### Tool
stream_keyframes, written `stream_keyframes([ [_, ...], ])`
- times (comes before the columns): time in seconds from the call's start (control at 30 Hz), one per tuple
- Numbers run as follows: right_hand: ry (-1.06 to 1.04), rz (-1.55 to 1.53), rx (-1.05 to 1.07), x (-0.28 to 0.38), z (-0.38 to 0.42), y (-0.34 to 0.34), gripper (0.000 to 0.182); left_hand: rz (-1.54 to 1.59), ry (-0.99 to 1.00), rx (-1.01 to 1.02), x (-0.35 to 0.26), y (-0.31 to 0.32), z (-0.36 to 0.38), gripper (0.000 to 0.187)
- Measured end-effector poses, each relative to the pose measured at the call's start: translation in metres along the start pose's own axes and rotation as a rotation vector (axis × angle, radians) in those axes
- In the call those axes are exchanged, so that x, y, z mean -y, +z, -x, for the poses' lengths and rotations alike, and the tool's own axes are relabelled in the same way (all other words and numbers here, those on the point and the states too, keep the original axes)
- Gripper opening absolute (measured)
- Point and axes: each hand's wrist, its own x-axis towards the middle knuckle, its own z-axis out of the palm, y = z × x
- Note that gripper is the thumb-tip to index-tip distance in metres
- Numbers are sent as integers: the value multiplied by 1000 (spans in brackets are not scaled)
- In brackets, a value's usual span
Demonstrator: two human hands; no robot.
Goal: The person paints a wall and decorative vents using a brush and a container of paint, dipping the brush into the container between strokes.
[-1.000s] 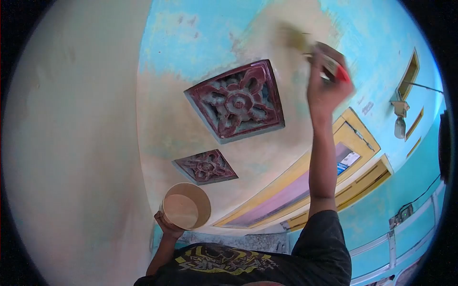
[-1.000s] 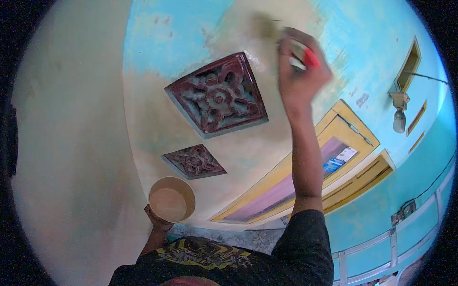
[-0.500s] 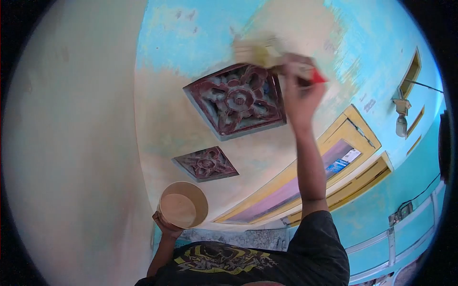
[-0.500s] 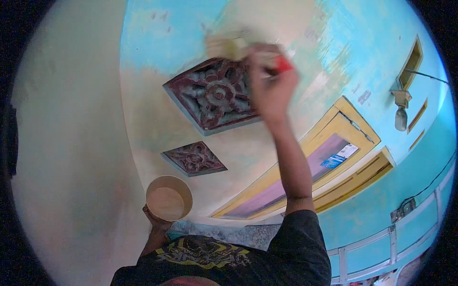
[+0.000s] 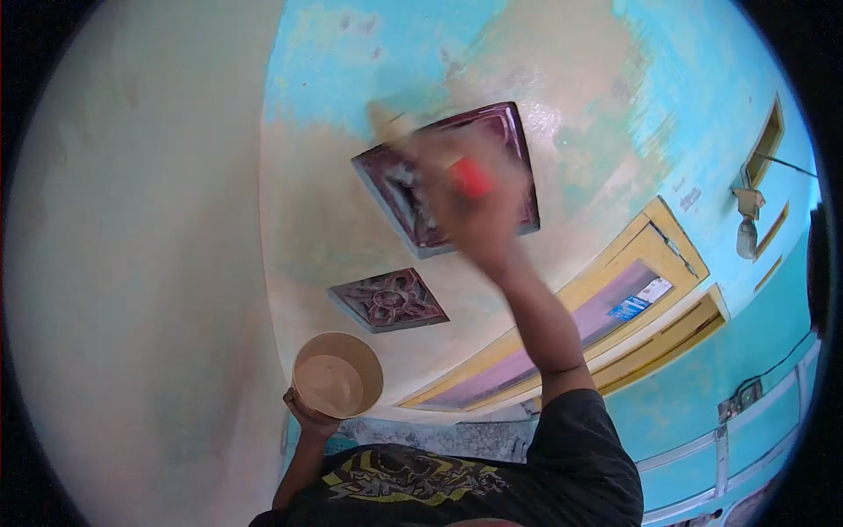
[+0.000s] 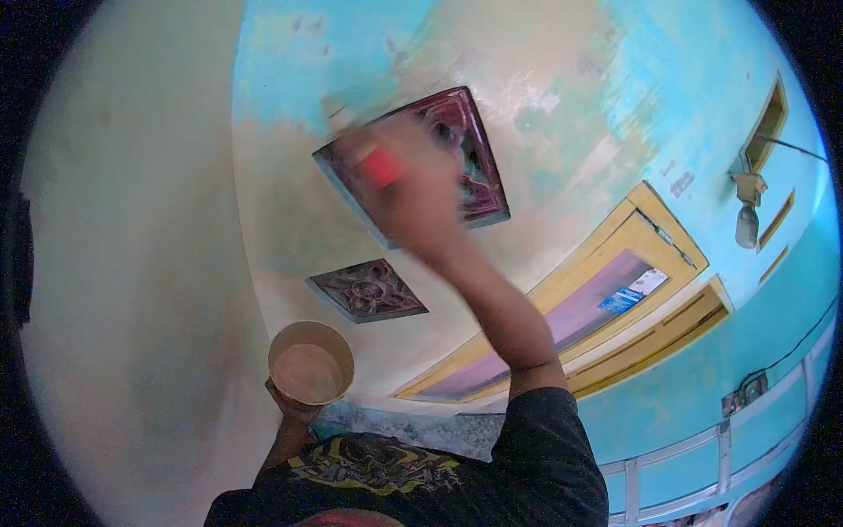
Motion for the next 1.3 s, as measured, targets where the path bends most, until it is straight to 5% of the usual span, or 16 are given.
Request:
stream_keyframes([
  [0.1,365,44,-205,-18,-23,-49,10,110,-57,112,-8,-29,3,87],
  [0.17,230,229,-407,-24,-26,-68,11,123,-31,133,-11,-36,2,87],
  [0.23,170,-33,-436,-7,-20,-60,10,92,13,68,-10,-19,5,87],
  [0.3,320,-382,-176,9,-5,-39,9,55,9,60,-11,-14,6,87],
  [0.4,221,-93,-14,-16,5,-5,9,-12,-20,104,-15,-18,3,88],
  [0.5,410,-30,-223,-14,-6,-31,11,-93,54,-14,-12,-6,3,88],
  [0.57,318,-39,-497,-9,-8,-36,12,-74,74,-48,-12,7,10,87],
  [0.7,443,-469,-195,12,4,-9,14,76,-47,170,-24,-17,6,87],
  [0.8,314,-154,-103,-8,10,16,15,-31,9,116,-26,-10,5,87],
  [0.97,231,164,-516,-6,5,-20,9,-154,140,38,-23,0,5,85],
  [1.17,24,350,-32,16,34,21,23,-93,103,113,-32,-2,7,84],
  [1.3,85,-1,45,25,29,24,25,-87,48,111,-28,-5,2,83],
])
